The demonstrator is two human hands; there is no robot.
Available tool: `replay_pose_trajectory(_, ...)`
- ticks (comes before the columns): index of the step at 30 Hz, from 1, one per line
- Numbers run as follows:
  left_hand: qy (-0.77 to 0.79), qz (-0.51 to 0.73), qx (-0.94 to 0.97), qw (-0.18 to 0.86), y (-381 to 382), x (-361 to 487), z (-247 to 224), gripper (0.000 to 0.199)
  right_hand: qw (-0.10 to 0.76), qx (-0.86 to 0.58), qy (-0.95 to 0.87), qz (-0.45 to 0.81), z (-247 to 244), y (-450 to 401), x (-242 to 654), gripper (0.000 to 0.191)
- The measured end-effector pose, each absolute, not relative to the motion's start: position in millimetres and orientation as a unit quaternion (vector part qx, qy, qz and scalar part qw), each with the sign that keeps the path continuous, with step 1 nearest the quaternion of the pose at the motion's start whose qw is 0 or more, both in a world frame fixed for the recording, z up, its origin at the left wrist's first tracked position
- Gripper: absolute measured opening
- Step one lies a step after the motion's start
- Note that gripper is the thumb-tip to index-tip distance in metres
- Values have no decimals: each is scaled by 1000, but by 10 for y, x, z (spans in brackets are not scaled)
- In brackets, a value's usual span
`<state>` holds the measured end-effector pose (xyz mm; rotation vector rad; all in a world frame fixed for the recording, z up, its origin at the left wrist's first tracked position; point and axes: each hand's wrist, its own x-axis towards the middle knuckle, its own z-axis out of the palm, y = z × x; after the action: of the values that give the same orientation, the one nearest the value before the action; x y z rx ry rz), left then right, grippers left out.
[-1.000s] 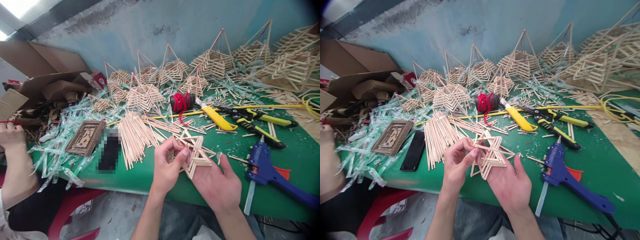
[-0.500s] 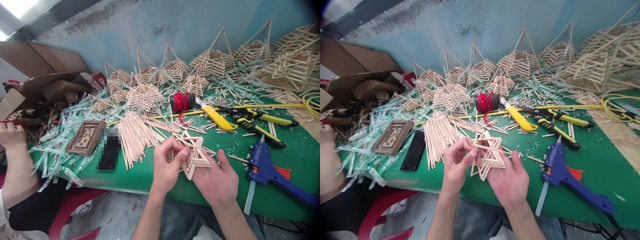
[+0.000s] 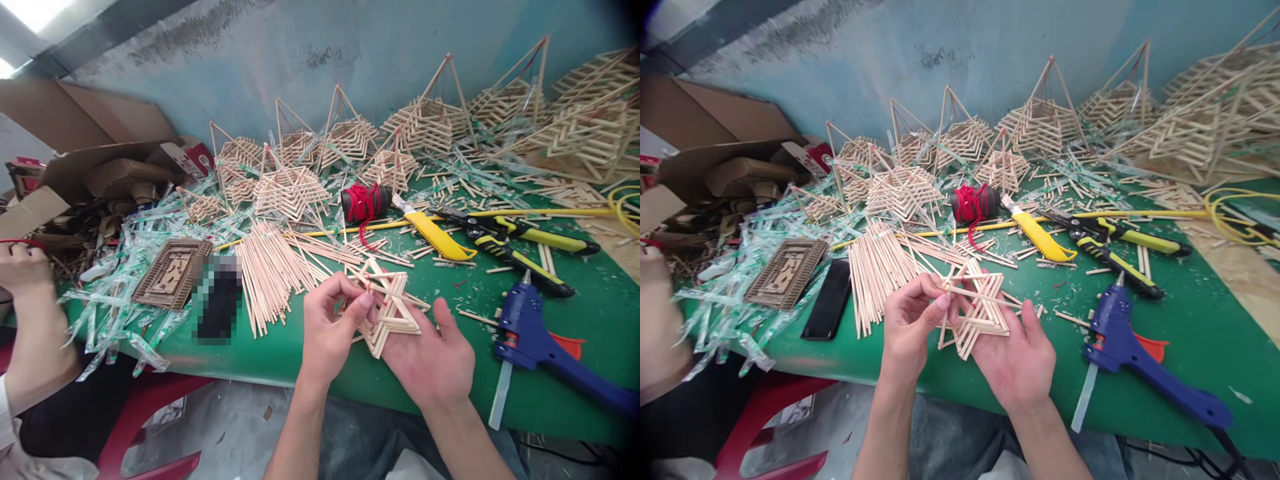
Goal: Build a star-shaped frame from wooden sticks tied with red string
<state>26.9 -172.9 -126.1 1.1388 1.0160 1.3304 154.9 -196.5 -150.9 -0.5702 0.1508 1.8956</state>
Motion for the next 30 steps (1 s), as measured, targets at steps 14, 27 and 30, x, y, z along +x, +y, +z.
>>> replay_pose_trajectory(14, 423, 548, 480, 539, -1721, 241, -1256, 23, 551, -250, 55, 794, -1531, -1961, 1520, 55)
replay_pose_trajectory(27, 440, 533, 502, 520, -1727, 160, -1276, 20, 545, -246, 47, 801, -1540, -1962, 1527, 54)
replay_pose_trajectory(30, 453, 521, 509, 513, -1738, 132, -1272, 23, 546, -242, 64, 799, -1514, -1957, 1519, 54)
